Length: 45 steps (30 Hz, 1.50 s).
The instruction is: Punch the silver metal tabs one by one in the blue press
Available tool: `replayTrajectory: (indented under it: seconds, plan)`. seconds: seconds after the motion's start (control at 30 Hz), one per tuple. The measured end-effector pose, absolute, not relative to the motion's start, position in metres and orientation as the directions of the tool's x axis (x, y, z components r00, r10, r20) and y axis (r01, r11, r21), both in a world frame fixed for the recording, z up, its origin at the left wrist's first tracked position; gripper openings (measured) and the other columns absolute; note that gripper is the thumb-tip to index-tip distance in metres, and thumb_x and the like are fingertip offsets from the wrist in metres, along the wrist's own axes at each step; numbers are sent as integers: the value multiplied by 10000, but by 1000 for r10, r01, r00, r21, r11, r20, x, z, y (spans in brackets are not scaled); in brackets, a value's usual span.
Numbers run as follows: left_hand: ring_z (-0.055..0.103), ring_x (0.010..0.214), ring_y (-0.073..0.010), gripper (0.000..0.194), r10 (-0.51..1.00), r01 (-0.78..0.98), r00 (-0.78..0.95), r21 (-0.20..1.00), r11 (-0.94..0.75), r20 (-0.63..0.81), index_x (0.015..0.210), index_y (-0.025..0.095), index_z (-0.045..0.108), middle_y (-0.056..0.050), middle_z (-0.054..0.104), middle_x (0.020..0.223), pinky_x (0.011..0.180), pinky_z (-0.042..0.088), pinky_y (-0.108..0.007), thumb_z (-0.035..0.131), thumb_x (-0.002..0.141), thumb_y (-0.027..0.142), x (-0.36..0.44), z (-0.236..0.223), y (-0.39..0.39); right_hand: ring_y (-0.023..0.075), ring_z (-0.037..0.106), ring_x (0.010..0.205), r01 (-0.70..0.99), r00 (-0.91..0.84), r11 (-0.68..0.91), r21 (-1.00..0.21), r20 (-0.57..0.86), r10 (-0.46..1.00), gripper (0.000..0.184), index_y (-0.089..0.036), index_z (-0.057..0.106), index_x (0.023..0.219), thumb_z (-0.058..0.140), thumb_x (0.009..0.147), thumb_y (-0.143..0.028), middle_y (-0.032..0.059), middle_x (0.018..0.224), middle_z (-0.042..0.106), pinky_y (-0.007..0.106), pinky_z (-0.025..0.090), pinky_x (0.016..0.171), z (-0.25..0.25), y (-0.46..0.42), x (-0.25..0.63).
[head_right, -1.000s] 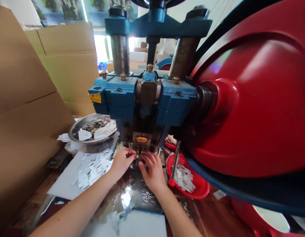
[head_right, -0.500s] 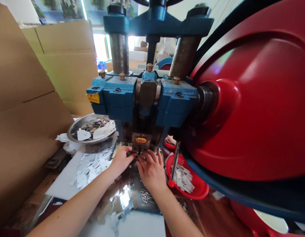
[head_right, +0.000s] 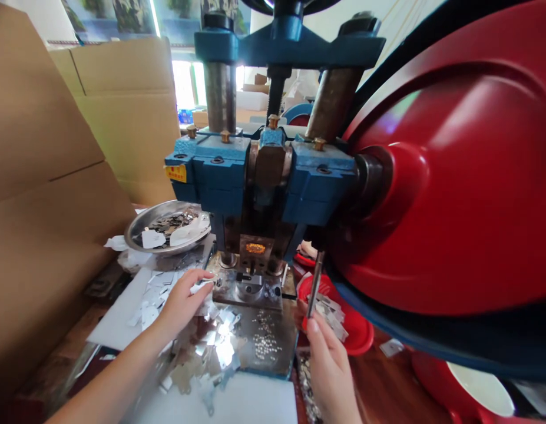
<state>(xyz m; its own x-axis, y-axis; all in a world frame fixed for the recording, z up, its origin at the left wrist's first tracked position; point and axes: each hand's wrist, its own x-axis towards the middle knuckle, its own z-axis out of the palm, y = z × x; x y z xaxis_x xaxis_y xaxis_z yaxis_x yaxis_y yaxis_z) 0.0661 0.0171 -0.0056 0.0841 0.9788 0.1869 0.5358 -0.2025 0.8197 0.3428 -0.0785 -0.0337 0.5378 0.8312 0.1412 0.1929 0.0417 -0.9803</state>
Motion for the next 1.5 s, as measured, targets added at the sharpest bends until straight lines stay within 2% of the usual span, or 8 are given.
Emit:
replayTrajectory:
  seconds: [0.27,0.53,0.73,0.87,0.97,1.13,1.3,1.5]
  plan:
    - [564,982,-228,168,961,627,271,748,-216,50,894,235,633,-49,621,997,889,442,-384,479,854,288,37,-4,-33,244,636,876,-20,525,-7,-1000,-17,851,624,-188,618,1053,333,819,-691,86,940,692,371,508,731,-53,-62,334]
    - [477,1111,-293,503,882,740,462,587,-329,-88,1093,289,599,-51,538,1208,960,380,-432,765,620,327,49,-9,-61,233,626,803,622,230,16,-783,202,952,355,-205,665,850,554,731,-521,71,859,692,341,456,720,-28,20,298]
    - [496,1068,-255,148,892,754,448,561,-342,-59,882,240,613,-51,553,1137,908,405,-381,655,741,245,51,-20,-61,209,601,656,609,382,-121,-784,155,911,459,-170,638,802,418,789,-573,59,688,657,306,429,595,-28,7,331]
    - [517,1017,-232,98,882,713,470,595,-370,-14,868,234,611,-44,574,1069,894,410,-363,612,770,227,57,-14,-53,284,582,864,741,512,-152,-654,405,758,527,-142,646,975,468,780,-599,139,942,645,411,444,742,-34,-35,361]
    - [526,996,-232,139,886,710,463,592,-381,15,931,237,619,-47,585,1050,889,410,-371,586,799,259,67,-12,-40,281,559,911,879,335,-53,-474,533,777,372,-181,675,919,467,839,-480,134,1010,619,443,433,800,-38,-55,347]
    - [519,1000,-263,232,918,780,395,522,-347,20,996,234,627,-62,588,1040,887,403,-402,627,768,279,78,-17,-27,213,561,813,913,-153,269,-306,354,923,218,-259,693,839,478,871,-272,50,858,636,365,450,762,-42,-51,296]
    - [509,1017,-257,213,936,793,350,524,-313,29,995,244,641,-61,581,1042,904,396,-400,602,789,277,79,-20,-28,220,554,768,939,-155,234,-252,297,942,217,-239,677,771,481,861,-213,47,810,642,359,434,706,-47,-45,285]
    - [496,1040,-276,251,929,787,370,521,-331,32,1003,263,653,-60,572,1083,900,401,-412,655,756,303,83,-19,-27,217,559,817,897,-61,258,-358,480,875,252,-214,662,872,430,907,-305,60,854,647,363,428,764,-31,-29,288]
